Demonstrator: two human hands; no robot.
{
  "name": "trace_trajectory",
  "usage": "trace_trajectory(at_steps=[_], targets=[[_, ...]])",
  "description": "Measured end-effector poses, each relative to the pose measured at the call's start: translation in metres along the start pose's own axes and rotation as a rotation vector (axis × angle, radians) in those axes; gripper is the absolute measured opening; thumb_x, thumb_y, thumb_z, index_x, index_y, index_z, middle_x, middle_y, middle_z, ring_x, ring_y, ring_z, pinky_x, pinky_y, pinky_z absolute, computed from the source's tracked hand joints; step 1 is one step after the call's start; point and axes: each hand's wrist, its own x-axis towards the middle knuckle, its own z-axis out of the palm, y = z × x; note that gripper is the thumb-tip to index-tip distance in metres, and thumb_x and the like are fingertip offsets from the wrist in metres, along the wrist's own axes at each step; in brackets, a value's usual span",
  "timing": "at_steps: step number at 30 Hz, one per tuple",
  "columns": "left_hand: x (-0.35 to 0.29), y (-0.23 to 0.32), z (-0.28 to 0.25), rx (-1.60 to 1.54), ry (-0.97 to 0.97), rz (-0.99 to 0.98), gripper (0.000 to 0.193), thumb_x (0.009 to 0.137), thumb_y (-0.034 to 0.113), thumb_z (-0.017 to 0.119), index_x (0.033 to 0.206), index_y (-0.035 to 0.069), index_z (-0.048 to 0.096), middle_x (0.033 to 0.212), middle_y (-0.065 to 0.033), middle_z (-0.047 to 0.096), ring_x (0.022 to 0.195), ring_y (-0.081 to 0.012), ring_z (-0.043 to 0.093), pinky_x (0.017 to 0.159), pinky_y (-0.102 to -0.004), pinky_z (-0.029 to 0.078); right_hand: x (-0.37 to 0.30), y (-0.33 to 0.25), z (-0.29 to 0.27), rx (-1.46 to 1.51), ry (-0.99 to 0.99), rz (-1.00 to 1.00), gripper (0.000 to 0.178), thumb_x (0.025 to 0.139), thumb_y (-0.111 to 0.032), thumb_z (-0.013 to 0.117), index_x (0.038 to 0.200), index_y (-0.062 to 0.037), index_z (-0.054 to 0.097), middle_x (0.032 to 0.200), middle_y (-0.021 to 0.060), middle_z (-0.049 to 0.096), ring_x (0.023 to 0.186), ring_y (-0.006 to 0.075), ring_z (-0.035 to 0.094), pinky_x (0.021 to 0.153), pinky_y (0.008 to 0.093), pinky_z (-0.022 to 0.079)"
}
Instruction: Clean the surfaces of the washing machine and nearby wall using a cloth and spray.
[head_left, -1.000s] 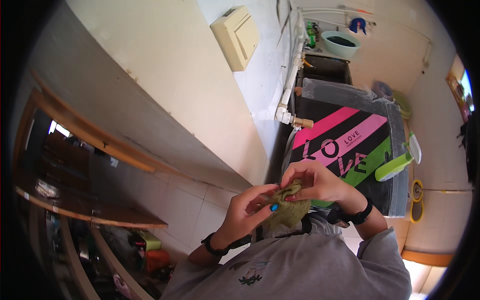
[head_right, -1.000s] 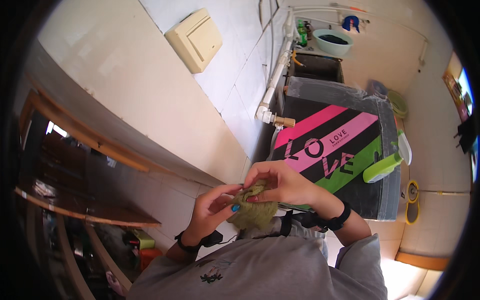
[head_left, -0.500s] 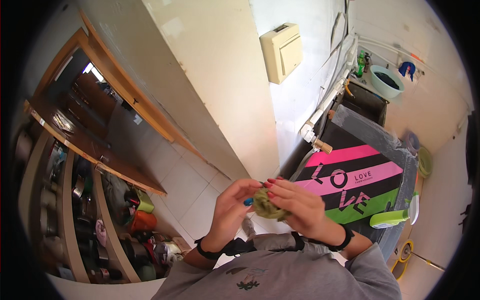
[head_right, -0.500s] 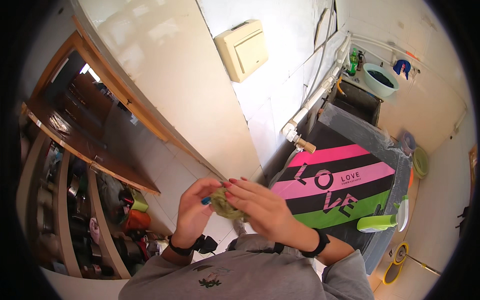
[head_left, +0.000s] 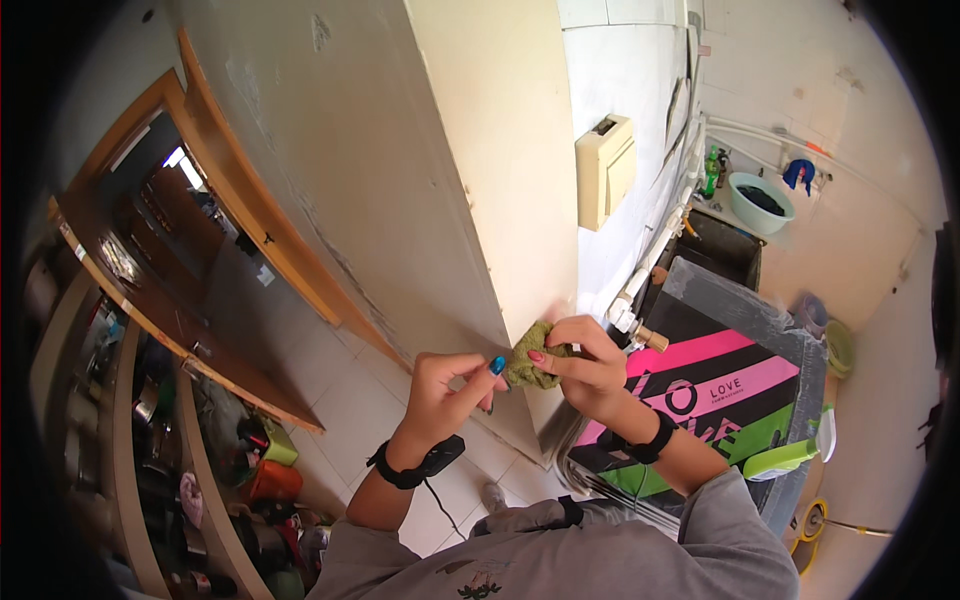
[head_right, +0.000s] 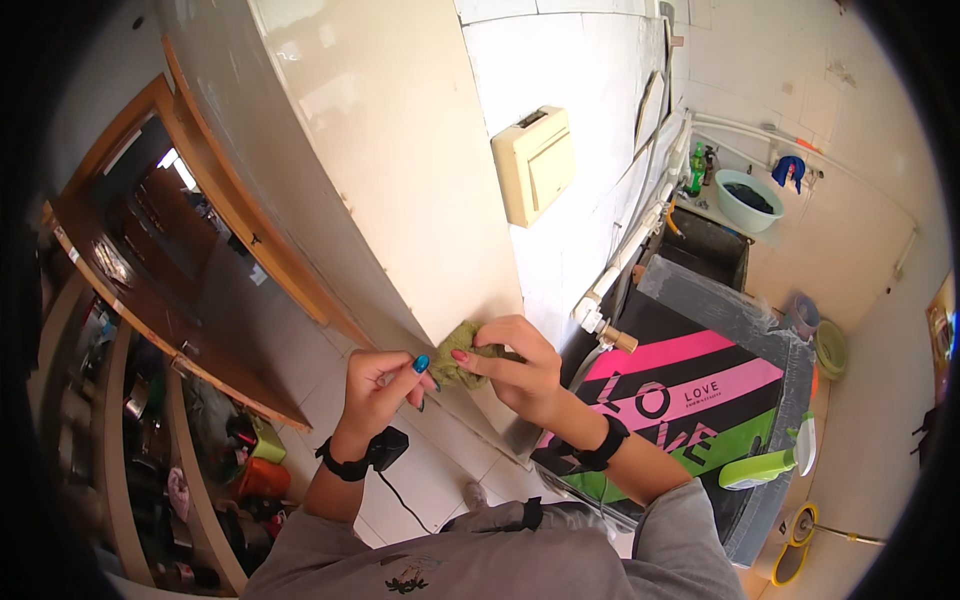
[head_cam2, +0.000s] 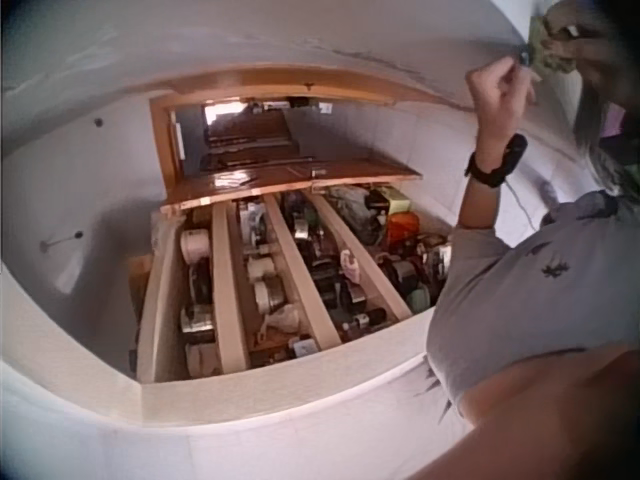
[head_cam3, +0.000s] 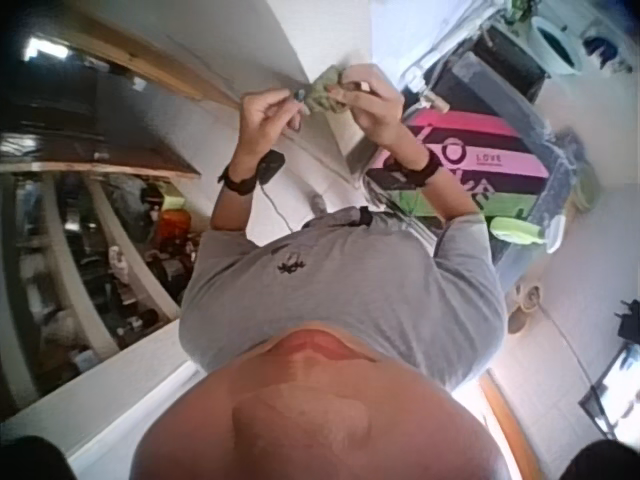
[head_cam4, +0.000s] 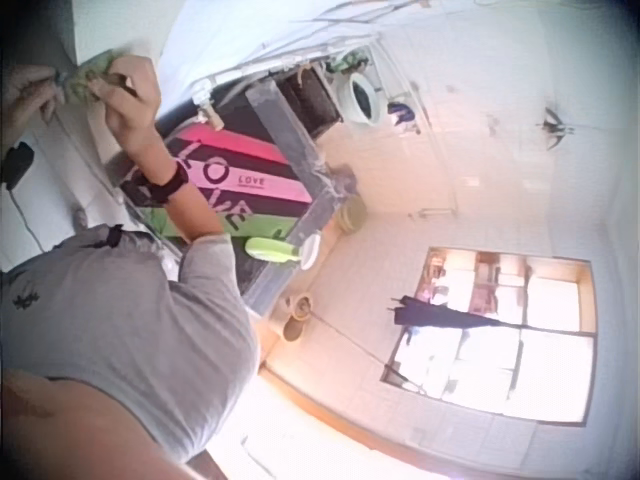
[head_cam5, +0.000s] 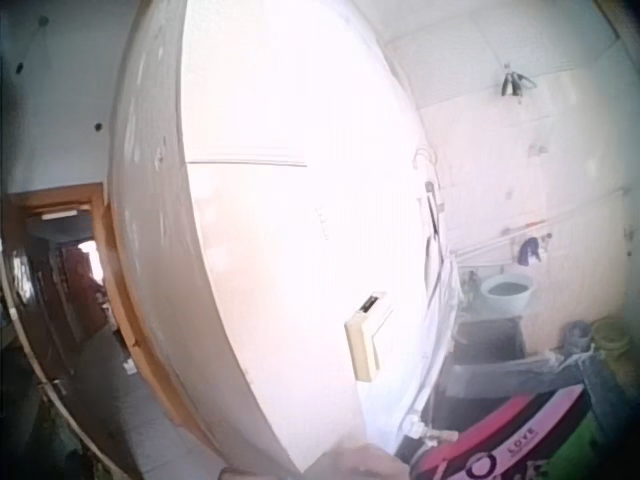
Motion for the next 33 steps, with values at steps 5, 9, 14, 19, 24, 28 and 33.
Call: trace_trajectory(at_steps=[5, 9, 14, 19, 24, 28, 33], targets=[[0.017, -0.009, -0.012, -0.065, -0.190, 0.000, 0.024, 0.085, 0.008, 0.057, 0.065, -0.003, 0.063, 0.048, -0.0028, 0.053, 0.045, -0.0063, 0.050, 0.044, -0.0216, 0.037, 0.093, -0.008, -0.014, -0.033, -0.062, -0.064, 0.021, 0.067, 0.010, 0.069, 0.083, -0.0036, 0.070, 0.087, 0.0114, 0.058, 0.077, 0.0243, 0.056, 0.067, 0.0325, 0.046], [0.025, -0.008, -0.021, -0.124, -0.217, 0.047, 0.022, 0.084, 0.008, 0.059, 0.065, -0.003, 0.063, 0.047, -0.0022, 0.052, 0.044, -0.0052, 0.048, 0.043, -0.0214, 0.035, 0.166, -0.010, -0.021, -0.038, -0.064, -0.136, 0.028, 0.065, 0.013, 0.067, 0.087, -0.0047, 0.072, 0.086, 0.0069, 0.058, 0.077, 0.0170, 0.057, 0.065, 0.0245, 0.046], [0.039, -0.021, -0.026, -0.134, -0.246, 0.111, 0.021, 0.080, 0.010, 0.068, 0.063, -0.002, 0.063, 0.048, -0.0014, 0.052, 0.045, -0.0034, 0.044, 0.044, -0.0202, 0.032, 0.243, -0.012, -0.031, -0.077, -0.080, -0.244, 0.025, 0.075, 0.016, 0.057, 0.092, 0.0017, 0.068, 0.097, 0.0144, 0.061, 0.087, 0.0164, 0.058, 0.075, 0.0233, 0.046], [0.046, -0.019, -0.034, -0.164, -0.396, 0.061, 0.024, 0.079, 0.018, 0.072, 0.064, 0.000, 0.066, 0.051, -0.0013, 0.056, 0.047, -0.0036, 0.046, 0.044, -0.0204, 0.033, 0.319, -0.017, -0.032, 0.148, 0.080, -0.100, 0.015, 0.076, 0.012, 0.060, 0.087, 0.0047, 0.067, 0.083, 0.0066, 0.067, 0.070, 0.0090, 0.061, 0.064, 0.0209, 0.051], [0.051, -0.018, -0.039, -0.095, -0.504, 0.063, 0.026, 0.080, 0.022, 0.071, 0.067, 0.000, 0.067, 0.051, -0.0009, 0.056, 0.048, -0.0042, 0.048, 0.046, -0.0205, 0.035, 0.363, 0.006, -0.053, 0.301, 0.056, -0.011, 0.016, 0.077, 0.013, 0.058, 0.087, 0.0025, 0.066, 0.081, 0.0089, 0.067, 0.069, 0.0119, 0.062, 0.061, 0.0234, 0.052], [0.054, -0.014, -0.037, -0.134, -0.508, -0.009, 0.027, 0.081, 0.021, 0.071, 0.068, -0.002, 0.066, 0.051, -0.0023, 0.056, 0.048, -0.0048, 0.047, 0.047, -0.0203, 0.036, 0.344, 0.013, -0.056, 0.238, 0.113, 0.018, 0.017, 0.077, 0.013, 0.058, 0.087, 0.0017, 0.065, 0.082, 0.0085, 0.067, 0.069, 0.0124, 0.063, 0.061, 0.0236, 0.052], [0.054, -0.006, -0.037, -0.061, -0.519, -0.057, 0.023, 0.079, 0.016, 0.071, 0.067, -0.003, 0.066, 0.052, -0.0033, 0.057, 0.048, -0.0058, 0.048, 0.047, -0.0209, 0.037, 0.268, 0.020, -0.056, 0.001, 0.072, 0.015, 0.033, 0.071, 0.019, 0.053, 0.100, 0.0037, 0.057, 0.107, 0.0144, 0.061, 0.097, 0.0168, 0.059, 0.082, 0.0261, 0.049]])
